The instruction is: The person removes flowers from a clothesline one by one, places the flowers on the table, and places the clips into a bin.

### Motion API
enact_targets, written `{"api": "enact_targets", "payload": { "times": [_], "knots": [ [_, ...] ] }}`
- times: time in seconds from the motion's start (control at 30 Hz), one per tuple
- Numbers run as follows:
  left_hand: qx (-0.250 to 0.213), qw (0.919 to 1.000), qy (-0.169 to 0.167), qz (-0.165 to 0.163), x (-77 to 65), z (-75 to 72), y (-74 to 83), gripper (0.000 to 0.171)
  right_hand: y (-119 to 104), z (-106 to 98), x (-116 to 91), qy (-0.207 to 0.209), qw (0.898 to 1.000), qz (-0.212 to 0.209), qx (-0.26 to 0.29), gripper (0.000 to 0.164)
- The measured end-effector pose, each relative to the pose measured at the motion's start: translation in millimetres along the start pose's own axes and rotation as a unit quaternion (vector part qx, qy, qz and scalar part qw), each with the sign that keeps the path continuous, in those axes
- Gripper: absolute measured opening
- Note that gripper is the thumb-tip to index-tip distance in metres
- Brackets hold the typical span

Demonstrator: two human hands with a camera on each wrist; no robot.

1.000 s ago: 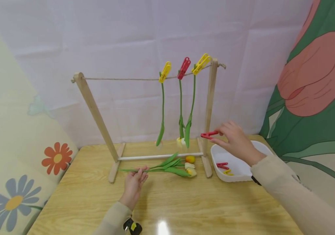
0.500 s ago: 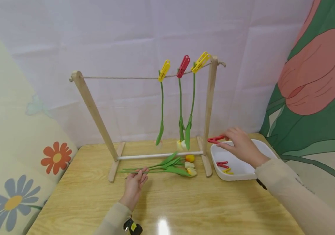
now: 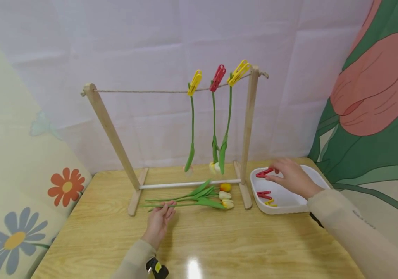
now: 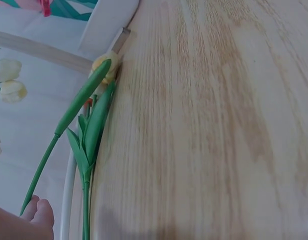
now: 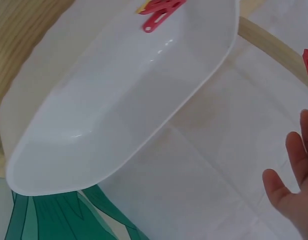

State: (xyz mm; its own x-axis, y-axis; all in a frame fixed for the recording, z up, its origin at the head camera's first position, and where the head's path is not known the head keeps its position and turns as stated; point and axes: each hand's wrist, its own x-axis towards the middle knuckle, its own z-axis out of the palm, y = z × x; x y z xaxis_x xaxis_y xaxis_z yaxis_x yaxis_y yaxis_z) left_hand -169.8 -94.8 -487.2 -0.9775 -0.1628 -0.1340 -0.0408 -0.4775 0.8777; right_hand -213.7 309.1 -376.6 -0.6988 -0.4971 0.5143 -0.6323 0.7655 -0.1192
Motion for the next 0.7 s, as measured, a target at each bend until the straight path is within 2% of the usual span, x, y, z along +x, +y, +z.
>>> {"api": "enact_targets", "payload": {
  "times": [0.13, 0.33, 0.53, 0.6, 0.7],
  "knots": [
    [-0.006, 1.0, 0.001, -0.006, 1.4, -1.7, -0.1, 0.008, 2, -1, -2, -0.048, 0.998, 0.027, 0.005, 0.019],
    [-0.011, 0.9998, 0.01, -0.015, 2.7, -3.2, -0.6, 0.012, 8, 1, -5, -0.118, 0.991, 0.068, 0.015, 0.019],
    [0.012, 0.9992, 0.031, -0.022, 5.0, -6.1, -3.0, 0.022, 21, 5, -9, -0.147, 0.988, 0.045, 0.005, 0.016],
    [0.02, 0.9991, 0.029, -0.022, 5.7, -8.0, -4.2, 0.023, 25, 6, -9, -0.167, 0.985, 0.043, 0.015, 0.018],
    [0.026, 0.9992, 0.021, -0.024, 6.5, -11.3, -5.4, 0.021, 31, 9, -10, -0.214, 0.973, 0.072, 0.04, 0.018]
  ]
}}
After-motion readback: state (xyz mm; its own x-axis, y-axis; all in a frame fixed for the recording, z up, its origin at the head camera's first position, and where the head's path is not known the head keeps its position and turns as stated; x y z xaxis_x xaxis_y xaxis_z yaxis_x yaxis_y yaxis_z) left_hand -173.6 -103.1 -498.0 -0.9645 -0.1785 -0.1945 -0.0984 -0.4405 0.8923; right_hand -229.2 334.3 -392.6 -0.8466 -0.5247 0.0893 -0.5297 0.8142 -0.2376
